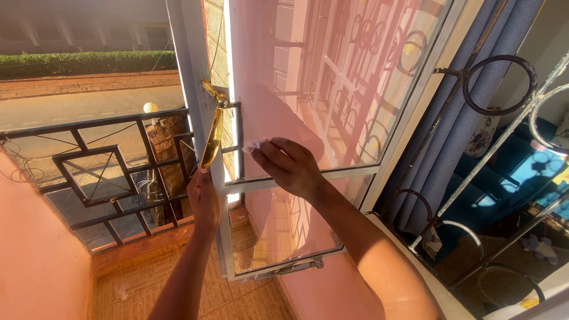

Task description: The person wipes the glass panes and metal frames of a window with a small white cloth, reaching to different sections of the glass and the latch.

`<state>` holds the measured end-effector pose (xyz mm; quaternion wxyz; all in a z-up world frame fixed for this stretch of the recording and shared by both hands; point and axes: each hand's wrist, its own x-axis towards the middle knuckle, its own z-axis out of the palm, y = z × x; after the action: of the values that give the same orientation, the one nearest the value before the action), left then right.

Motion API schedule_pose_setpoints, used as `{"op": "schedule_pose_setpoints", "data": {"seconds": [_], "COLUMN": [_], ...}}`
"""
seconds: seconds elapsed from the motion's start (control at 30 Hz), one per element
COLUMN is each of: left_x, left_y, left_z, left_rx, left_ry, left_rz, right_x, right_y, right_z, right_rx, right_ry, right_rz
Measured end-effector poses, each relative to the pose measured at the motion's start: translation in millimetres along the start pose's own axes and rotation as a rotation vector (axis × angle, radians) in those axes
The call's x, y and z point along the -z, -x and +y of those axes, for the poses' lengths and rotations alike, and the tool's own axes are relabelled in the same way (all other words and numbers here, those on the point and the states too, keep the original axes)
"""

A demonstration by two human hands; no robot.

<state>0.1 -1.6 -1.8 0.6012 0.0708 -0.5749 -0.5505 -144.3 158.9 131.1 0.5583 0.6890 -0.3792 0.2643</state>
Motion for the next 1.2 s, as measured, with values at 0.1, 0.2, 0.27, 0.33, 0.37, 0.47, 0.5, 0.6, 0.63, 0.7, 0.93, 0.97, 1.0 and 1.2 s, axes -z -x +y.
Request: {"op": "schedule_pose_setpoints", "data": {"seconds": [0.1, 0.2, 0.27, 0.33, 0.37, 0.47, 0.5, 0.6, 0.63, 0.7, 0.93, 0.97, 1.0, 1.2], "left_x": [-2, 0, 0, 0, 0, -4, -2, 0, 2, 4, -3, -5, -7, -4], "left_y": [0, 2, 2, 0, 0, 0, 0, 0, 1, 0, 4, 2, 1, -1], "left_z": [1, -2, -5, -4, -2, 4, 5, -3, -8, -18, 3, 9, 13, 13], "left_rx": [0.017, 0.044, 0.045, 0.023, 0.009, -0.175, -0.180, 0.028, 0.001, -0.019, 0.046, 0.045, 0.045, 0.038], "left_ry": [0.040, -0.006, 0.114, 0.082, 0.052, 0.074, 0.072, -0.042, -0.039, -0.038, 0.003, 0.034, 0.033, 0.087], "left_rz": [0.010, 0.050, 0.017, 0.030, 0.031, -0.052, -0.042, 0.052, 0.046, 0.039, 0.033, 0.015, 0.037, -0.015], "right_x": [5, 24, 31, 26, 18, -3, -4, 4, 4, 1, -8, -10, -17, -44], "right_y": [-14, -36, -54, -71, -78, -85, -90, -105, -113, -121, -70, -63, -56, -19], "right_z": [37, 85, 100, 95, 85, 44, 44, 61, 68, 72, 11, 4, -8, -59], "right_rx": [0.012, -0.259, -0.457, -0.521, -0.447, -0.031, -0.024, -0.098, -0.174, -0.249, -0.130, -0.255, -0.247, -0.149], "right_ry": [0.064, 0.107, -0.014, -0.105, 0.012, 0.136, 0.128, 0.105, 0.107, 0.081, 0.116, 0.071, 0.051, -0.056], "right_rz": [0.084, 0.297, 0.416, 0.480, 0.453, 0.240, 0.244, 0.276, 0.342, 0.370, 0.238, 0.296, 0.293, 0.082]}}
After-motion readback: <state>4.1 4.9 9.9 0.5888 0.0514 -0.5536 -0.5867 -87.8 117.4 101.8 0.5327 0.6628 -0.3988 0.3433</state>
